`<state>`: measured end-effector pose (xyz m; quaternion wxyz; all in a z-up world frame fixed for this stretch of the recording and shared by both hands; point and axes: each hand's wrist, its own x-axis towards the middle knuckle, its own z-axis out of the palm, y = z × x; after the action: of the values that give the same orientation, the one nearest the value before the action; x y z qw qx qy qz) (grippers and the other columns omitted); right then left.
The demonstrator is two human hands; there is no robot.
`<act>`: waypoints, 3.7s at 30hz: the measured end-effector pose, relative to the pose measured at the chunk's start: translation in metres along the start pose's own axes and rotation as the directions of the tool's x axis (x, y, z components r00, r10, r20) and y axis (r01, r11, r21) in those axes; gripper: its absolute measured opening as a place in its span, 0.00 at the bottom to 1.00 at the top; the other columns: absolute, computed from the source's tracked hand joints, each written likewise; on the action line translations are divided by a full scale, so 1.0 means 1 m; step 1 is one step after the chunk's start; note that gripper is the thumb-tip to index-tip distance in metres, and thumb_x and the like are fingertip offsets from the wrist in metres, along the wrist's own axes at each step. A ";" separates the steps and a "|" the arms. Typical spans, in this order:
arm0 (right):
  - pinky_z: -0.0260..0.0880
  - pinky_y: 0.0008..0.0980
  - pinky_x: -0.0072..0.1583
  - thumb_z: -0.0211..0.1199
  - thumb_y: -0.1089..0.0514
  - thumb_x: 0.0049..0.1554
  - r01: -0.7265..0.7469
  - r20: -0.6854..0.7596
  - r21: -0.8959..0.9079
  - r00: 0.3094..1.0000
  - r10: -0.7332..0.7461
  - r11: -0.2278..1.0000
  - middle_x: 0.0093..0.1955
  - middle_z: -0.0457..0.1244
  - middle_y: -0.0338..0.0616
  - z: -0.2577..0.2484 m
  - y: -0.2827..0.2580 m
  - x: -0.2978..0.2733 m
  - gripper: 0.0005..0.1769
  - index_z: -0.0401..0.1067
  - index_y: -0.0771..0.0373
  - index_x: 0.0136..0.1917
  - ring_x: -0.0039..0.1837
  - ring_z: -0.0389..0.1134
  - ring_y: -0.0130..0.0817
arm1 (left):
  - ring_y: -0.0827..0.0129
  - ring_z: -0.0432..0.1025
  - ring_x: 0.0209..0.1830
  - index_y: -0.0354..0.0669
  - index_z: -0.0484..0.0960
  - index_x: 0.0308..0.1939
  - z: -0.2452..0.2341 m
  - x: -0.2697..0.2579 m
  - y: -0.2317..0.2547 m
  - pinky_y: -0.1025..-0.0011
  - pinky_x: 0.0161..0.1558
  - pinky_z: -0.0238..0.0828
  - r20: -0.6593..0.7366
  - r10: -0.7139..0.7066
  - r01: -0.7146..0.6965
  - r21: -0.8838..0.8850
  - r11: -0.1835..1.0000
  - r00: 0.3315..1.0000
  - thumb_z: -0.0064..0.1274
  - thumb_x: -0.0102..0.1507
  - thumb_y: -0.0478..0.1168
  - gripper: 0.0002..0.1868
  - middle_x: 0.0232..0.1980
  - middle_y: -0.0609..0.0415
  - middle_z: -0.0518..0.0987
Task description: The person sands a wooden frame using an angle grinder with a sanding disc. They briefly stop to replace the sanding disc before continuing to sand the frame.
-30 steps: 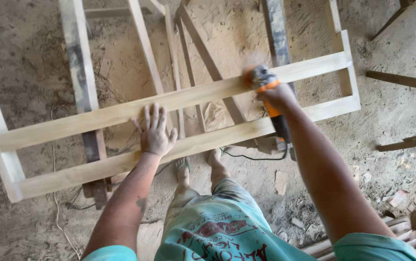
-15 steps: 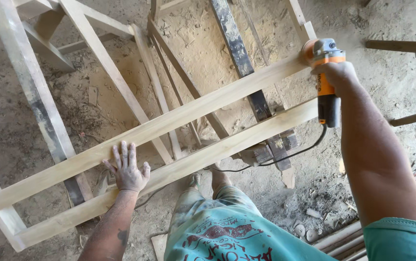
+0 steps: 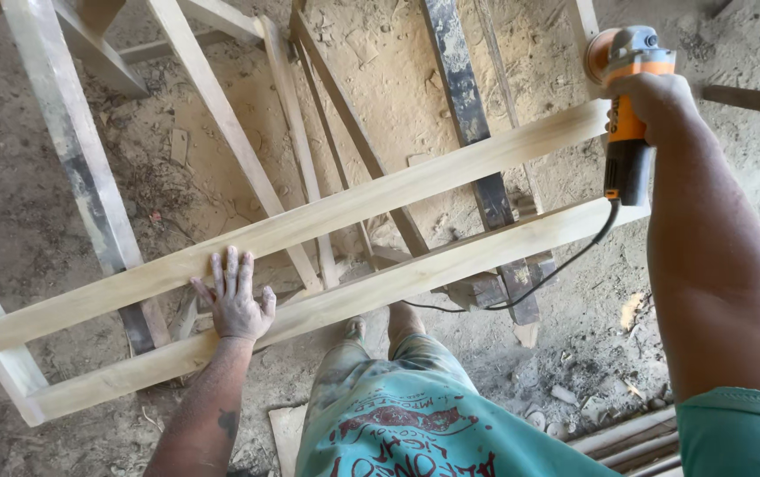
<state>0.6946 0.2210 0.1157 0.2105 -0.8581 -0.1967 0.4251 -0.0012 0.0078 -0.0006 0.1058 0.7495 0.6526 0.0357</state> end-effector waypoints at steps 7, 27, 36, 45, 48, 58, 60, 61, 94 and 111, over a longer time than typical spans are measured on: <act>0.80 0.40 0.49 0.71 0.64 0.50 -0.021 -0.041 0.122 0.999 0.026 0.992 0.47 0.66 0.44 -0.004 0.044 -0.022 0.27 0.65 0.64 0.61 0.46 0.73 0.36 | 0.47 0.40 0.86 0.51 0.61 0.79 0.000 -0.003 0.004 0.25 0.74 0.17 -0.003 -0.013 0.013 -0.019 1.000 1.000 0.45 0.62 0.54 0.41 0.85 0.47 0.52; 0.77 0.35 0.47 0.73 0.60 0.51 0.079 0.027 -0.187 0.997 -0.076 0.979 0.45 0.68 0.42 0.036 0.055 -0.070 0.18 0.72 0.62 0.53 0.45 0.72 0.33 | 0.47 0.40 0.87 0.49 0.63 0.80 -0.001 -0.004 -0.002 0.27 0.77 0.20 -0.003 -0.008 0.008 0.019 1.000 1.000 0.46 0.62 0.53 0.41 0.87 0.48 0.50; 0.79 0.40 0.48 0.70 0.61 0.54 -0.116 -0.084 0.117 0.988 0.126 0.986 0.45 0.66 0.44 -0.031 0.134 -0.066 0.21 0.68 0.68 0.58 0.44 0.72 0.37 | 0.44 0.39 0.87 0.45 0.64 0.79 -0.008 -0.008 -0.004 0.25 0.75 0.21 0.040 0.013 -0.015 0.036 0.999 0.999 0.46 0.63 0.53 0.41 0.86 0.44 0.52; 0.77 0.37 0.49 0.72 0.63 0.51 -0.168 -0.171 0.136 0.967 0.190 0.976 0.46 0.67 0.45 -0.027 0.169 -0.119 0.18 0.70 0.65 0.54 0.45 0.72 0.34 | 0.45 0.38 0.87 0.45 0.63 0.79 -0.004 0.000 -0.003 0.26 0.75 0.21 0.009 0.022 -0.022 -0.002 1.000 1.000 0.47 0.61 0.53 0.42 0.86 0.45 0.51; 0.79 0.37 0.50 0.71 0.63 0.51 -0.213 -0.141 0.108 0.964 0.227 0.971 0.49 0.67 0.44 -0.011 0.171 -0.146 0.18 0.69 0.62 0.53 0.46 0.72 0.34 | 0.46 0.39 0.87 0.46 0.63 0.80 0.002 0.003 -0.003 0.26 0.76 0.21 -0.012 0.028 -0.028 0.024 0.999 1.000 0.47 0.63 0.53 0.41 0.87 0.45 0.51; 0.73 0.35 0.52 0.80 0.45 0.42 0.203 0.179 -0.356 0.973 -0.146 0.912 0.46 0.71 0.42 0.150 0.188 -0.255 0.27 0.77 0.59 0.52 0.46 0.73 0.32 | 0.46 0.40 0.87 0.45 0.64 0.79 0.005 0.005 -0.001 0.25 0.75 0.21 -0.086 0.060 -0.062 -0.026 0.998 0.994 0.45 0.62 0.52 0.41 0.86 0.46 0.54; 0.73 0.34 0.51 0.83 0.44 0.37 0.265 0.180 -0.358 0.960 -0.212 0.895 0.45 0.71 0.39 0.146 0.190 -0.251 0.31 0.77 0.58 0.51 0.45 0.72 0.31 | 0.46 0.40 0.87 0.45 0.64 0.79 0.002 0.002 -0.004 0.25 0.75 0.22 -0.091 0.064 -0.067 -0.027 0.997 0.994 0.45 0.62 0.52 0.41 0.86 0.46 0.54; 0.74 0.36 0.48 0.80 0.47 0.41 0.182 0.144 -0.350 0.980 -0.139 0.919 0.44 0.70 0.39 0.134 0.192 -0.245 0.27 0.75 0.57 0.51 0.44 0.72 0.32 | 0.45 0.40 0.87 0.45 0.64 0.79 0.002 0.001 -0.003 0.25 0.75 0.22 -0.085 0.053 -0.055 -0.032 0.998 0.995 0.45 0.62 0.52 0.41 0.85 0.46 0.54; 0.75 0.41 0.50 0.77 0.48 0.41 0.606 0.574 -0.517 0.770 -0.280 0.605 0.43 0.72 0.50 0.445 0.144 -0.451 0.27 0.77 0.63 0.51 0.45 0.75 0.41 | 0.43 0.44 0.83 0.49 0.62 0.80 -0.001 -0.170 -0.166 0.30 0.75 0.29 -0.256 -0.334 0.318 -0.103 0.942 0.907 0.39 0.73 0.59 0.34 0.84 0.41 0.49; 0.73 0.39 0.49 0.79 0.48 0.38 0.946 0.926 -0.325 0.322 -0.197 0.015 0.45 0.71 0.50 0.748 0.077 -0.608 0.29 0.77 0.66 0.49 0.45 0.72 0.40 | 0.35 0.61 0.73 0.42 0.63 0.74 0.102 -0.472 -0.139 0.37 0.64 0.61 0.194 -0.927 0.826 -0.537 0.175 0.322 0.46 0.68 0.55 0.34 0.79 0.31 0.55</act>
<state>-0.2418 -0.0118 0.0570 -0.1963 -0.3999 -0.8172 0.3658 -0.1849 -0.4511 -0.0884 0.2573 0.1617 0.9272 0.2190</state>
